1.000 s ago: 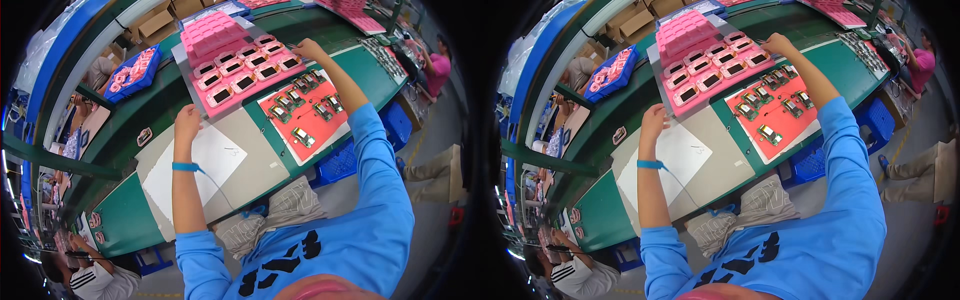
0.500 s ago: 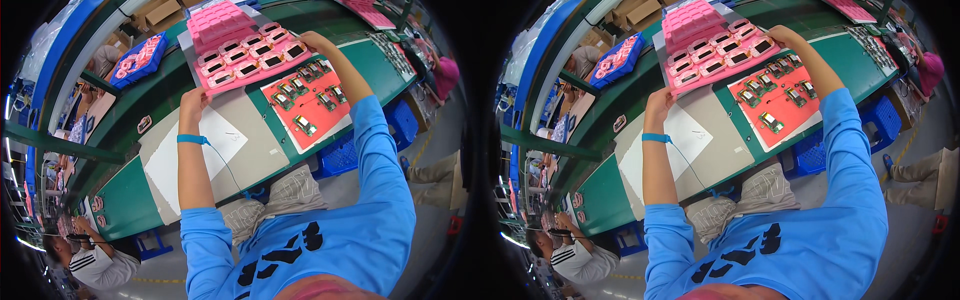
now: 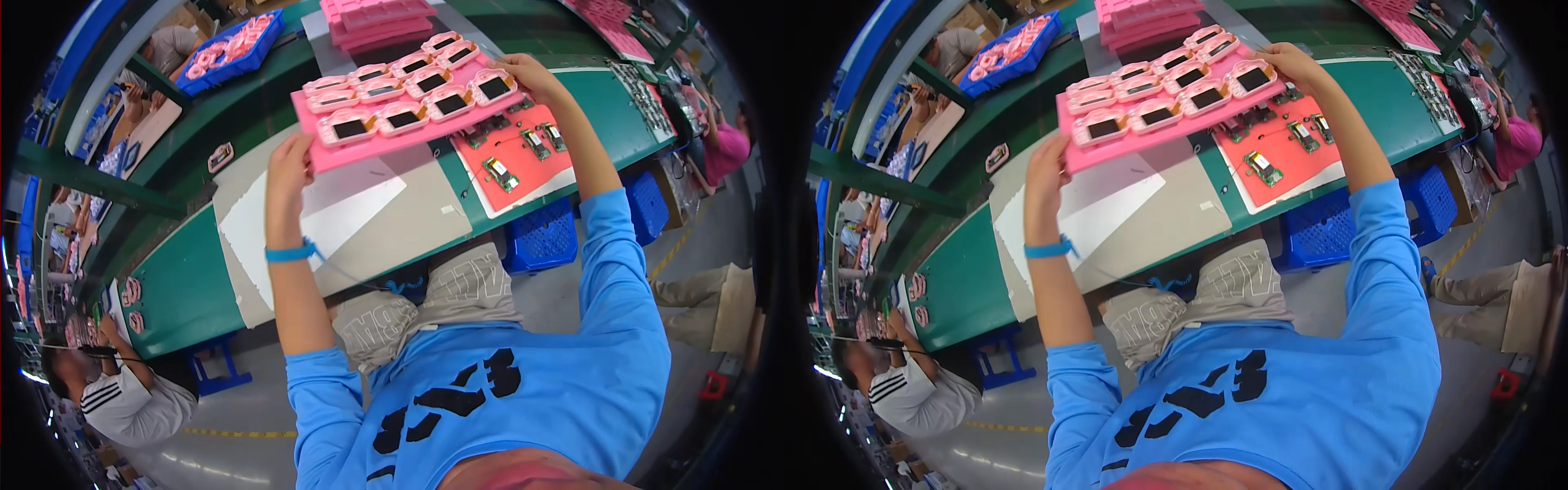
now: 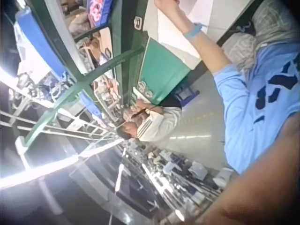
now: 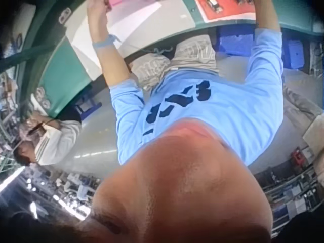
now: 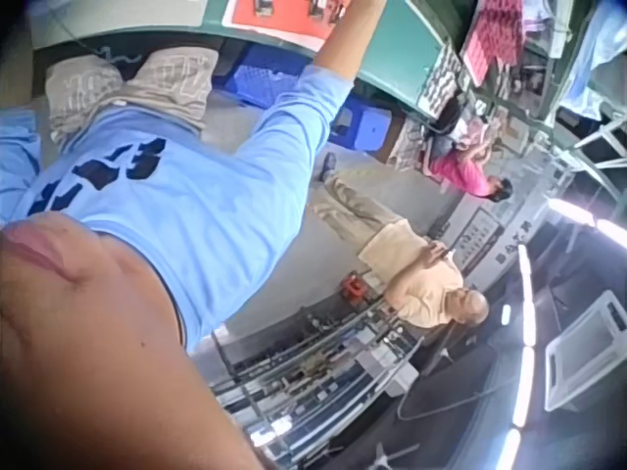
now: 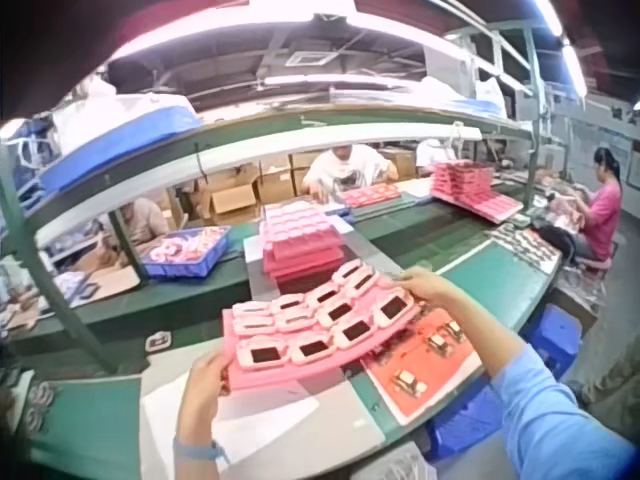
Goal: Assembling small electronic components onto circuit boards at a manual assembly station.
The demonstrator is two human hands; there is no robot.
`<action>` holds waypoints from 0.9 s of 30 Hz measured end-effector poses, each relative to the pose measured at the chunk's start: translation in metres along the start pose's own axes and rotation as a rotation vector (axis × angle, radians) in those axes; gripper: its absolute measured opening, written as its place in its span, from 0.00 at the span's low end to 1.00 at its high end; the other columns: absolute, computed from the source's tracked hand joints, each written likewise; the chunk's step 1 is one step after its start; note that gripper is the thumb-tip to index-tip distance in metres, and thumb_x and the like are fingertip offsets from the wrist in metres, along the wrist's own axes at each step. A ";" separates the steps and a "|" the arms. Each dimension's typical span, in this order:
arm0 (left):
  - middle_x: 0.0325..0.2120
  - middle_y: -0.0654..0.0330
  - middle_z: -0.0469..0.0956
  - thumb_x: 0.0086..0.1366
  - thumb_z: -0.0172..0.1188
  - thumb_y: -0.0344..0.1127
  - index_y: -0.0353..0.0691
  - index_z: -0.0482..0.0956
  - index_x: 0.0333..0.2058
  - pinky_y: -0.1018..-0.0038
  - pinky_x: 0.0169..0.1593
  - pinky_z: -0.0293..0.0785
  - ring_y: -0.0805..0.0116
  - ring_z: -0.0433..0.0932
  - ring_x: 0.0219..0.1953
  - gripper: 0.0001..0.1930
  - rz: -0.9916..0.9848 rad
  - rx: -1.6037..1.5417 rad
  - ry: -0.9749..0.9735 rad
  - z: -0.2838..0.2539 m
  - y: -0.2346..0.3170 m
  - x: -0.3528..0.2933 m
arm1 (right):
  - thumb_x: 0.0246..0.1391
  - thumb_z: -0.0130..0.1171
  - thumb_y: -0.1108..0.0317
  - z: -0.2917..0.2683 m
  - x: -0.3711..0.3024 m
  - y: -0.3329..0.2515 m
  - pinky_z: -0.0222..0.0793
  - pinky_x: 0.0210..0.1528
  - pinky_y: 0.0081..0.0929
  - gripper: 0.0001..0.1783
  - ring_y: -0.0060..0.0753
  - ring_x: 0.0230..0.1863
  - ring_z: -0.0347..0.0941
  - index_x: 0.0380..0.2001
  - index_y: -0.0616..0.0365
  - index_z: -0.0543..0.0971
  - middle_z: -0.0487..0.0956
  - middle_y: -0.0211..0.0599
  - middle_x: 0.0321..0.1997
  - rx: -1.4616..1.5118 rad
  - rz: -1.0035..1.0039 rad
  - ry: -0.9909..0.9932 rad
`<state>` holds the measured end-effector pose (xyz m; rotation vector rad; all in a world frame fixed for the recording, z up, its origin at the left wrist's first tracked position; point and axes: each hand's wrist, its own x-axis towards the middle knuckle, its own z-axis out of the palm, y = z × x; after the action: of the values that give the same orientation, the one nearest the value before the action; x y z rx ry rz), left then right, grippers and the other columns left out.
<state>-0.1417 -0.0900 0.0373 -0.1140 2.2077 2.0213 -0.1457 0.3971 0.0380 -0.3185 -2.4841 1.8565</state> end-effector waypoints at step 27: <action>0.30 0.62 0.87 0.69 0.68 0.34 0.36 0.87 0.53 0.83 0.31 0.70 0.79 0.77 0.26 0.16 -0.002 0.015 -0.921 0.057 -0.107 -0.233 | 0.58 0.73 0.56 0.105 -0.202 0.027 0.64 0.27 0.28 0.16 0.26 0.21 0.68 0.34 0.61 0.87 0.76 0.29 0.20 -0.726 -0.003 0.285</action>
<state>0.1076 -0.0525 -0.0363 0.6721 1.6013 1.5596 0.0415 0.2693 0.0023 -0.5369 -2.8190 0.7581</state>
